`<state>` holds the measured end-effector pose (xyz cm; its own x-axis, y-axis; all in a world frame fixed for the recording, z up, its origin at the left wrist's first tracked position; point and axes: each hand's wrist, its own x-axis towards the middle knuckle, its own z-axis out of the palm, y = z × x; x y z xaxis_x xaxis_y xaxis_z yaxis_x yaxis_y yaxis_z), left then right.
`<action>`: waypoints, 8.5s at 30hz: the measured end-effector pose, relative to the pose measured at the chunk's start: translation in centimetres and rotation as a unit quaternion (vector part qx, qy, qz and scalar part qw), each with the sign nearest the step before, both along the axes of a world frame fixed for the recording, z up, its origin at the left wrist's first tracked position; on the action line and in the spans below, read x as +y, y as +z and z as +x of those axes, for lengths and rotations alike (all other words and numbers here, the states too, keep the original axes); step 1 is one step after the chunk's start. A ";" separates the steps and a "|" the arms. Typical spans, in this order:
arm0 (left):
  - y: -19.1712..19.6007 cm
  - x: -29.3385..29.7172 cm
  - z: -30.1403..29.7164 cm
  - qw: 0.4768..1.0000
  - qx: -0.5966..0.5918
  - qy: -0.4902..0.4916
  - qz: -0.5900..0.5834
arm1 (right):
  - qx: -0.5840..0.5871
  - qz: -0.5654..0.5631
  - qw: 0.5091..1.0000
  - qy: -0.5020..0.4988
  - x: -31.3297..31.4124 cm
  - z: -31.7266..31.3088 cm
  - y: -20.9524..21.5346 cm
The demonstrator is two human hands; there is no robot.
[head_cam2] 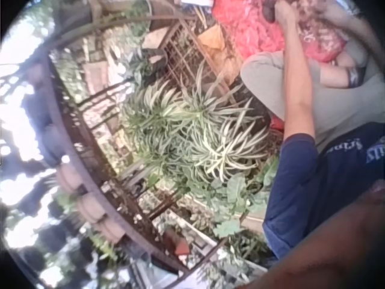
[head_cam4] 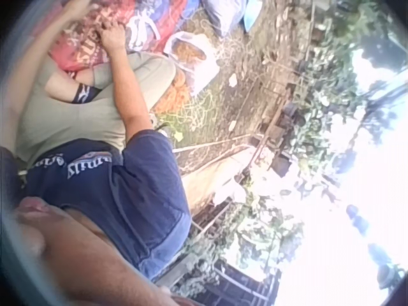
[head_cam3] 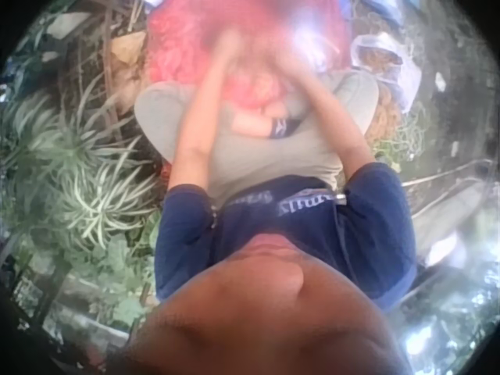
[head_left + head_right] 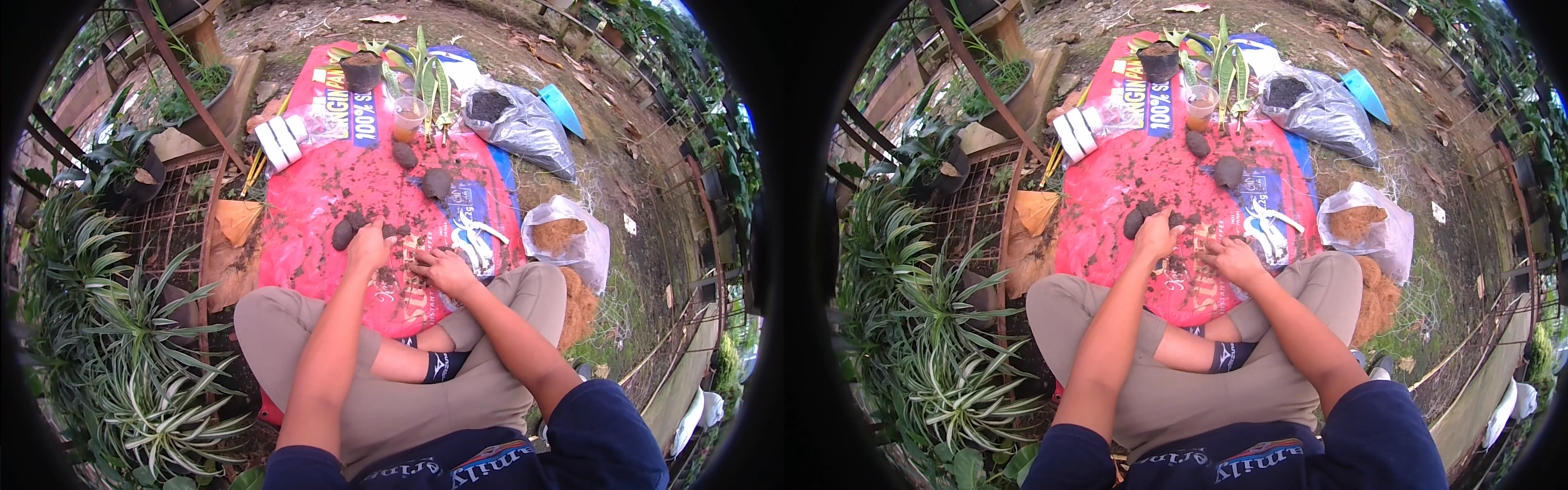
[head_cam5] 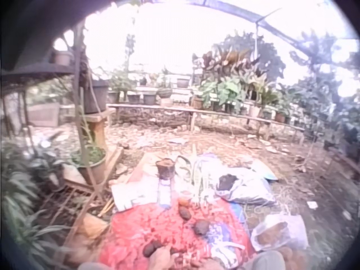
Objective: The person sits on the ground and uses their hands to break apart and mix soil on a red tarp. They handle small plant cuttings and soil clumps, repeatedly crumbling and combining them.
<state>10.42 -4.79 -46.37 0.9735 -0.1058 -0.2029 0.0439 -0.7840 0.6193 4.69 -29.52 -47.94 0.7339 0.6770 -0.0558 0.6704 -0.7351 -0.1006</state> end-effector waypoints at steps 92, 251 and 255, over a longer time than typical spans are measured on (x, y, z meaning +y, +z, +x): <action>10.6 26.0 -2.7 0.912 -0.230 0.315 -0.126 | 0.033 0.519 0.704 -0.483 11.1 9.6 2.0; 7.9 22.1 2.4 0.834 -0.219 0.338 -0.378 | 0.191 0.593 0.746 -0.233 23.1 9.3 -0.2; 7.2 24.9 0.8 0.807 -0.196 0.391 -0.397 | 0.082 0.388 0.884 -0.248 22.8 8.7 1.1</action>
